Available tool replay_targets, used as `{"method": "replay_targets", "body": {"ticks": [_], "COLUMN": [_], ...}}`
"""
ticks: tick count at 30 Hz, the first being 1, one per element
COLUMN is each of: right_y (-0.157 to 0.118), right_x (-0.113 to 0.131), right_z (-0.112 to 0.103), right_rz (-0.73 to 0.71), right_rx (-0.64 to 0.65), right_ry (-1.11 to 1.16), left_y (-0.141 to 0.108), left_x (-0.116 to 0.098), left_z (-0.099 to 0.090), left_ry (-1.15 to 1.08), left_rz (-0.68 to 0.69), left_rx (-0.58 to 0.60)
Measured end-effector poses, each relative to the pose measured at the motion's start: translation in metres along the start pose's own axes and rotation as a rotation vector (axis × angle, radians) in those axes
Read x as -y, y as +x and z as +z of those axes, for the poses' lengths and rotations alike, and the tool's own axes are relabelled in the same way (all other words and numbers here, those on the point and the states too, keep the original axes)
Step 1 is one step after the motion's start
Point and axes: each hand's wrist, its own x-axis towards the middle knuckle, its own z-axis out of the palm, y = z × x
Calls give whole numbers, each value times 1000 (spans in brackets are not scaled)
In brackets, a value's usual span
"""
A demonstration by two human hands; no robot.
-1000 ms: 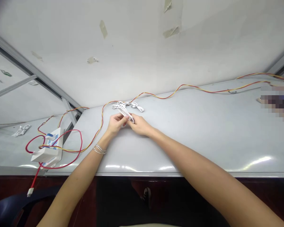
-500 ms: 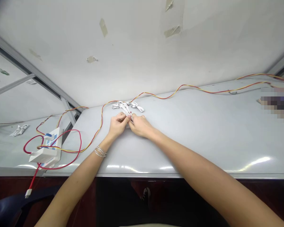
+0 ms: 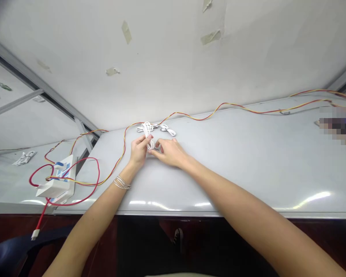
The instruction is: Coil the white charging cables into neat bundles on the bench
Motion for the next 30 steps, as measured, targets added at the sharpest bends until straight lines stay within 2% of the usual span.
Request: {"method": "replay_targets", "body": {"ticks": [3, 6, 10, 15, 19, 23, 30], "right_y": [2, 4, 8, 15, 17, 14, 11], "right_x": [-5, -15, -26, -27, -26, -27, -27], "right_z": [-1, -1, 2, 11, 14, 13, 0], "right_rz": [26, 37, 46, 38, 30, 47, 71], "right_rx": [-66, -121, -72, -20, -63, -47, -188], "right_ry": [-25, -98, -187, -280, -241, -219, 123], "left_y": [7, 10, 8, 7, 9, 11, 10], "left_x": [0, -1, -1, -2, -4, -2, 3], "left_z": [-5, -8, -6, -3, -4, -6, -6], "left_ry": [-67, -95, -66, -37, -13, 32, 124], "left_rz": [-35, -67, -55, -108, -147, -200, -188], "left_rx": [-97, -101, -51, -54, -55, -62, -3]}}
